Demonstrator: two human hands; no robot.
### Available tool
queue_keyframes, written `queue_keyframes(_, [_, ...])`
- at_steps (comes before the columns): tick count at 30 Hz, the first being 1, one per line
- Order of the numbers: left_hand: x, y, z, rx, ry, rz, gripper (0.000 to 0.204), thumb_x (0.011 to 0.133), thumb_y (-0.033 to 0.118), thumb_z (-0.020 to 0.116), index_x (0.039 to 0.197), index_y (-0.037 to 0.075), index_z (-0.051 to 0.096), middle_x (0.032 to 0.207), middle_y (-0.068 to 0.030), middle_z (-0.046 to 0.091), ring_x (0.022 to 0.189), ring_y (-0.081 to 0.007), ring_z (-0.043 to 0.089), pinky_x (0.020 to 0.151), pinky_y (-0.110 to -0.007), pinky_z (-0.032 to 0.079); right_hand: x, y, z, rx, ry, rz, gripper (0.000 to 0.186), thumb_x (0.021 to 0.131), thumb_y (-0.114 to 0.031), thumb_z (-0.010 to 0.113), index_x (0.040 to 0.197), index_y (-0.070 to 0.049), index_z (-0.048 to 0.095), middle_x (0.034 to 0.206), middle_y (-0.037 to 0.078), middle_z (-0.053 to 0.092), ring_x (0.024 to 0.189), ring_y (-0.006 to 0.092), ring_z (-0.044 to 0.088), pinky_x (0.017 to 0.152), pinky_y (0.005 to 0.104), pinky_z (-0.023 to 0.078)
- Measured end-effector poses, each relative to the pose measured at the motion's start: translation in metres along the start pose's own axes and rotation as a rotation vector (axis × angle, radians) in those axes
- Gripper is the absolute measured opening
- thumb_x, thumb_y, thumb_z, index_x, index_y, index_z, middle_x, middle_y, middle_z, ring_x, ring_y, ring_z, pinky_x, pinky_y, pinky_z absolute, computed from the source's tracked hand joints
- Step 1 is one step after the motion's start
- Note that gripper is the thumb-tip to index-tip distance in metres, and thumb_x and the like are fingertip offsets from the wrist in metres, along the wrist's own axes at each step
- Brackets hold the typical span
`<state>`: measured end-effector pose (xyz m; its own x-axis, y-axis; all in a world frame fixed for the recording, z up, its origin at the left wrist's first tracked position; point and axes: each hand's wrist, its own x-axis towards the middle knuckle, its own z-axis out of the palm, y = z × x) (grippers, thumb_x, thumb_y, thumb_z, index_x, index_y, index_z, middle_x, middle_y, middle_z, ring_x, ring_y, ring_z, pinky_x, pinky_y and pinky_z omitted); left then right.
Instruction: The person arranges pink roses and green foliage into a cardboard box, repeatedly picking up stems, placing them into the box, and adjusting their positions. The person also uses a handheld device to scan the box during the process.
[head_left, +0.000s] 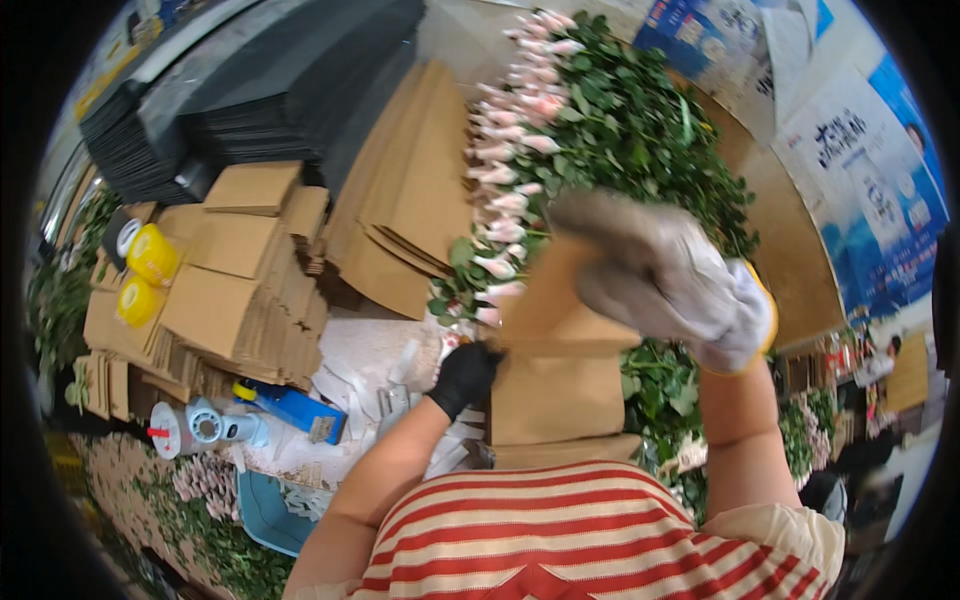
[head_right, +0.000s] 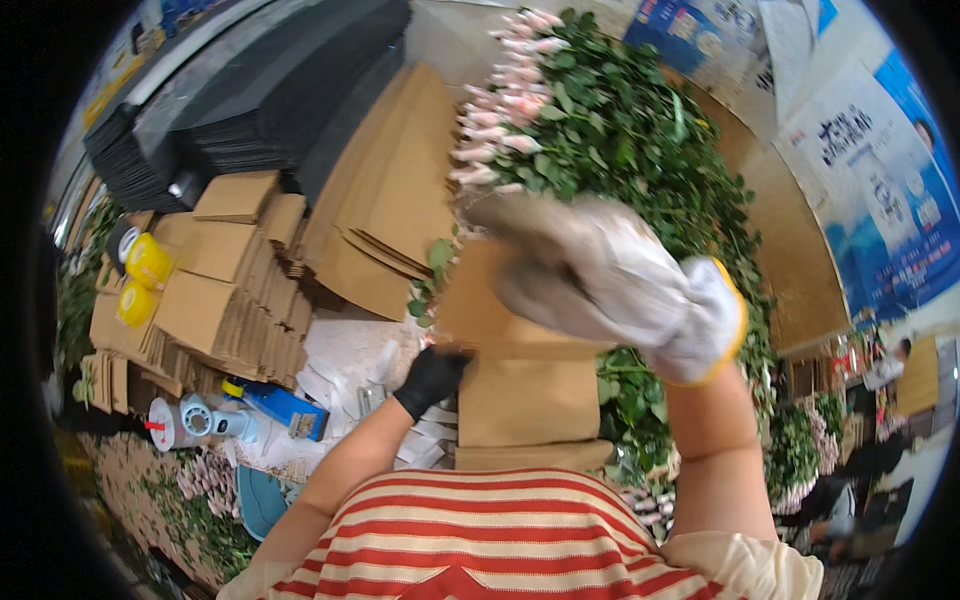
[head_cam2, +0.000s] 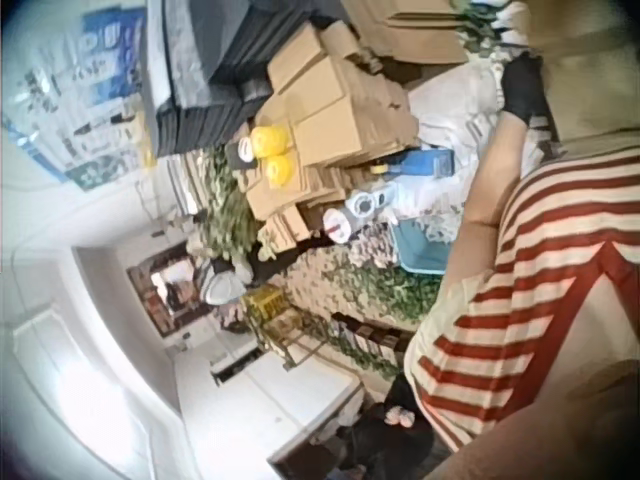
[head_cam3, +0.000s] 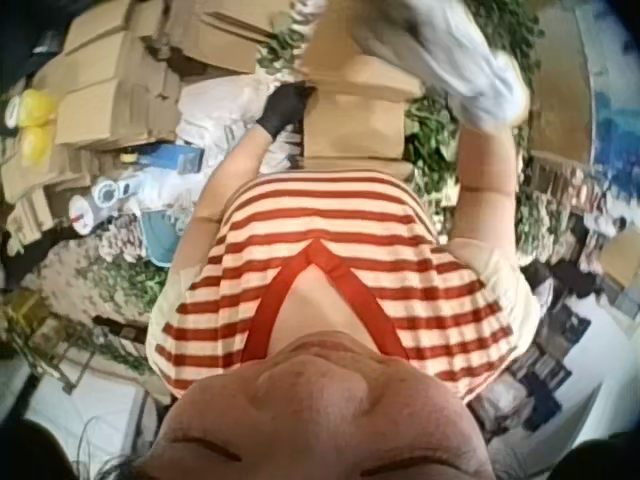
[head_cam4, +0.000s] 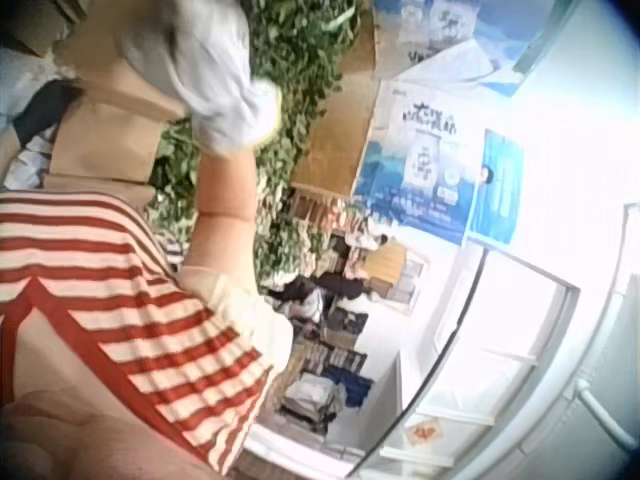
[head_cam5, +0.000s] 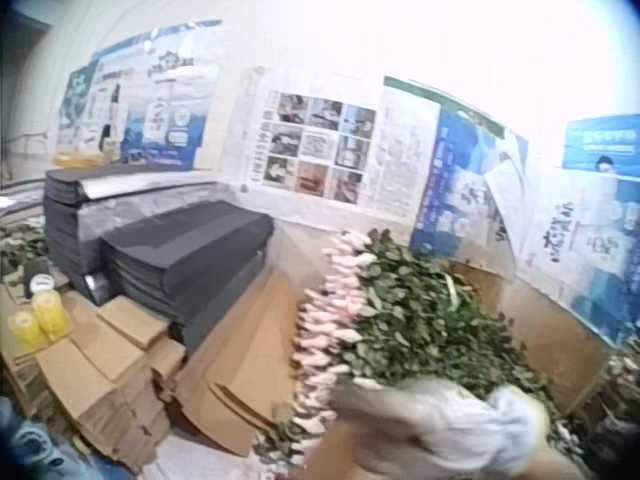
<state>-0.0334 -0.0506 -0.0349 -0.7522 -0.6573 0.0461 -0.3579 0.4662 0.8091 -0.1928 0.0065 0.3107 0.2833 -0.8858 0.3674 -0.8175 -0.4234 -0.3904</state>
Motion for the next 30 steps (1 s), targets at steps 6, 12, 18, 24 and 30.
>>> queue_keyframes(6, [0.021,0.007,-0.013,-0.067,-0.026,0.251,0.030,0.095,0.027,0.060,0.093,-0.002,0.067,0.081,-0.0246,0.067,0.076,-0.0427,0.065,0.070,-0.051,0.051,-0.161,-0.037,0.067,1.556,0.443,1.046,0.046,0.089,-0.018,0.065,0.130,0.002,0.057,0.117,0.011,0.067,0.111,0.0198,0.063,0.098,0.0355,0.049])
queue_keyframes(12, [0.027,0.014,-0.042,-0.070,-0.355,-0.024,0.035,0.098,0.026,0.058,0.113,-0.006,0.064,0.099,-0.0279,0.069,0.090,-0.0380,0.068,0.079,-0.041,0.051,-0.129,0.003,0.044,0.676,-0.568,1.197,0.036,0.093,-0.033,0.061,0.110,-0.003,0.067,0.080,0.006,0.070,0.064,0.0134,0.063,0.057,0.0261,0.049])
queue_keyframes(18, [0.023,0.021,-0.036,-0.009,-0.285,0.061,0.035,0.099,0.028,0.057,0.111,-0.003,0.066,0.096,-0.0273,0.069,0.090,-0.0406,0.068,0.077,-0.043,0.051,-0.161,0.051,0.140,0.416,-0.371,1.113,0.047,0.082,-0.043,0.068,0.099,0.001,0.069,0.081,0.016,0.071,0.065,0.0257,0.067,0.063,0.0373,0.053])
queue_keyframes(24, [0.003,0.029,-0.038,0.194,-0.186,0.043,0.030,0.096,0.026,0.056,0.090,0.001,0.070,0.077,-0.0229,0.066,0.073,-0.0416,0.064,0.068,-0.048,0.051,-0.164,0.046,0.145,0.706,-0.288,1.162,0.038,0.085,-0.036,0.065,0.101,-0.002,0.069,0.072,0.008,0.067,0.060,0.0186,0.064,0.052,0.0323,0.051])
queue_keyframes(30, [-0.034,0.116,-0.073,-0.288,-0.580,0.169,0.044,0.083,0.015,0.074,0.123,0.002,0.062,0.122,-0.0210,0.063,0.109,-0.0347,0.063,0.097,-0.043,0.050,-0.166,0.046,0.142,0.571,-0.309,1.207,0.039,0.084,-0.041,0.067,0.085,-0.001,0.070,0.069,0.013,0.067,0.058,0.0234,0.065,0.055,0.0374,0.052])
